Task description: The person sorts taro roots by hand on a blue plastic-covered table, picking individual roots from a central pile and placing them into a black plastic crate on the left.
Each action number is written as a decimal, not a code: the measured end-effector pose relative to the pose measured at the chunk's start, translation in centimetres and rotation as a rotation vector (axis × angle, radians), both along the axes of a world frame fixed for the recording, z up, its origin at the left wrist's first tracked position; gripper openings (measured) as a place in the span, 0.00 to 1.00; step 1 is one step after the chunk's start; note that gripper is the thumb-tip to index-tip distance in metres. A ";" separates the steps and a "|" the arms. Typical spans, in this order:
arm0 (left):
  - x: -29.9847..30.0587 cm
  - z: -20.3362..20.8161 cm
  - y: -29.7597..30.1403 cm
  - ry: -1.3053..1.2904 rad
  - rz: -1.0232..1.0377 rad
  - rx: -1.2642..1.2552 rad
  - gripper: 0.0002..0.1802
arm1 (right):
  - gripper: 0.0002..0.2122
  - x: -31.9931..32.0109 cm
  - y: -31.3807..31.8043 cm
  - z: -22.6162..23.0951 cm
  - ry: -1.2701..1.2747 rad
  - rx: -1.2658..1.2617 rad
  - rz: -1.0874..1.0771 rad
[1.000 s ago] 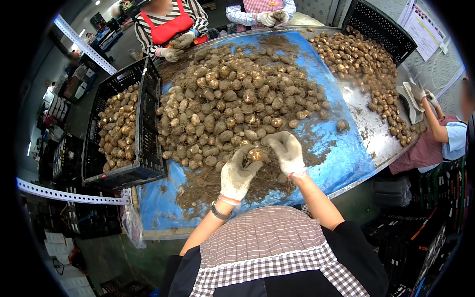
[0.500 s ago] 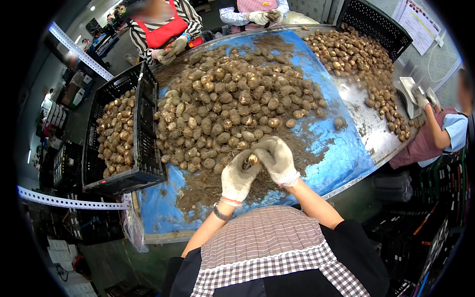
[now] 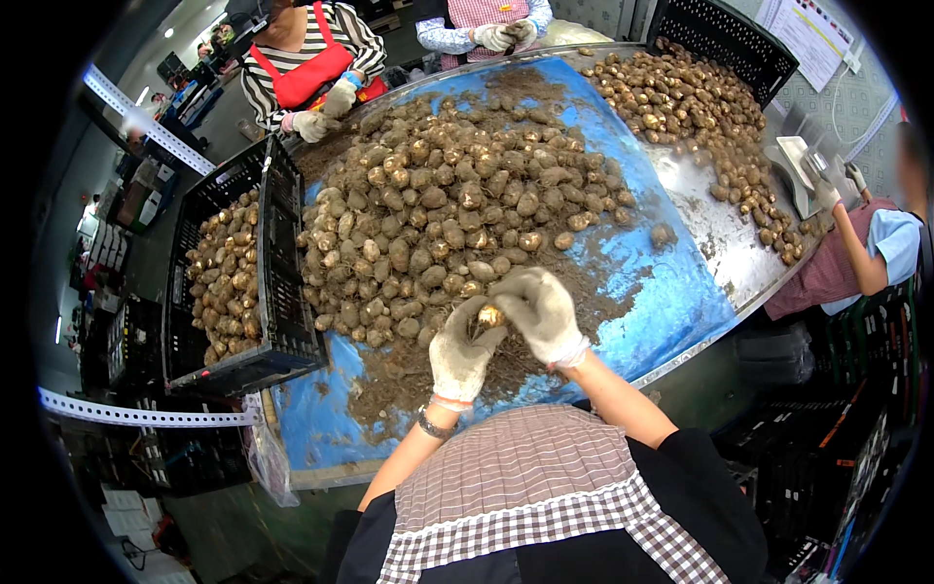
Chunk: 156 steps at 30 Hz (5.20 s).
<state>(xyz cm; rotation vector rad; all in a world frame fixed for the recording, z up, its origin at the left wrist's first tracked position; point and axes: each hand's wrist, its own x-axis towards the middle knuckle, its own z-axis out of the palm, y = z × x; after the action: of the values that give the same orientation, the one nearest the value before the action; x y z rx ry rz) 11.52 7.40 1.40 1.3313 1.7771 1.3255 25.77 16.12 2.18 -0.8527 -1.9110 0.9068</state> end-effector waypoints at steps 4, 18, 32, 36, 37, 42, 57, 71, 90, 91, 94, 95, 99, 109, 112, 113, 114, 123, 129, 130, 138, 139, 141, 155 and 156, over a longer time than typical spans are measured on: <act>-0.3 0.3 -0.4 -0.013 0.028 0.038 0.28 | 0.08 1.9 2.1 -3.1 0.037 -0.366 -0.175; 0.6 -0.7 -0.4 0.086 -0.071 0.071 0.30 | 0.10 -1.2 -0.2 -1.0 0.144 -0.632 -0.155; 1.1 -0.7 0.0 0.140 0.024 -0.063 0.26 | 0.13 -1.0 -0.9 -3.5 -0.003 -0.280 -0.042; 1.1 -0.6 -0.1 -0.046 -0.044 -0.019 0.25 | 0.15 -0.2 1.0 -5.4 0.223 -0.604 0.034; 1.1 -0.1 0.0 -0.125 -0.033 -0.069 0.24 | 0.15 0.3 0.7 -5.0 0.244 -0.629 0.055; 0.4 -1.6 0.2 -0.623 -0.020 -0.114 0.22 | 0.11 0.7 -0.9 -1.8 0.024 -0.142 0.104; 1.3 -0.8 -0.4 -0.305 -0.081 -0.174 0.27 | 0.14 0.9 1.3 -4.3 0.381 -0.751 0.109; 1.6 -0.9 -0.8 -0.118 -0.079 -0.155 0.26 | 0.17 0.6 1.7 -3.0 -0.024 -0.608 0.035; 1.4 -0.6 -0.9 0.046 -0.102 0.008 0.27 | 0.13 1.3 1.9 -3.5 0.269 -0.737 0.108; 1.3 -0.5 -0.8 0.035 -0.094 0.015 0.26 | 0.13 1.6 1.6 -3.0 0.281 -0.697 0.125; 0.7 0.2 -0.5 -0.396 -0.062 -0.209 0.27 | 0.12 1.9 0.5 -2.1 0.174 -0.611 0.179; 0.6 -0.3 -0.3 -0.276 -0.087 -0.148 0.27 | 0.12 1.8 0.5 -2.7 0.110 -0.595 0.179; 1.3 0.0 -0.6 -0.081 -0.177 -0.018 0.26 | 0.10 1.6 0.8 -3.8 0.215 -0.673 0.123; 0.2 -1.4 0.1 -0.766 -0.087 -0.233 0.26 | 0.08 0.9 -0.3 -1.8 0.093 -0.319 0.023; 1.5 -1.8 0.0 -0.684 -0.113 -0.227 0.27 | 0.11 0.5 -0.4 -2.1 -0.039 -0.166 -0.050; 1.8 -2.3 -0.2 -0.620 -0.126 -0.229 0.28 | 0.12 0.3 -0.2 -2.6 -0.095 -0.170 -0.065; 1.8 -2.7 -0.4 -0.556 -0.138 -0.231 0.29 | 0.14 0.2 0.0 -2.8 -0.151 -0.174 -0.079; 1.5 -2.3 -0.5 -0.376 -0.186 -0.176 0.23 | 0.15 1.1 1.7 -2.9 0.049 -0.501 0.087; 0.3 -2.3 -0.2 -0.215 -0.308 -0.274 0.30 | 0.12 1.1 -0.1 -3.3 -0.143 -0.119 -0.057; 0.6 -0.9 -0.1 -0.055 -0.378 -0.291 0.33 | 0.13 1.1 -0.1 -3.4 -0.184 -0.125 -0.088; 1.6 -1.1 0.0 0.259 -0.217 -0.216 0.26 | 0.17 1.0 1.1 -2.0 -0.187 -0.486 -0.033; 1.3 -1.4 0.2 0.200 -0.235 -0.149 0.26 | 0.16 1.1 1.1 -2.0 -0.151 -0.498 -0.017; 0.7 -1.5 0.4 0.103 -0.260 -0.114 0.25 | 0.16 1.2 0.9 -2.0 -0.087 -0.523 0.016; 1.6 0.3 0.0 0.385 -0.257 -0.276 0.27 | 0.14 0.4 1.2 -3.7 -0.105 -0.447 0.009; 1.5 0.0 -0.1 0.353 -0.255 -0.279 0.28 | 0.14 0.3 1.1 -3.5 -0.045 -0.500 0.014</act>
<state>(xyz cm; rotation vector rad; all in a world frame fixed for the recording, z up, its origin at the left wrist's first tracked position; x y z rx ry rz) 13.01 7.34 1.39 1.6353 1.8560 0.7092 26.09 17.22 -1.29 -1.1545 -1.7507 1.4164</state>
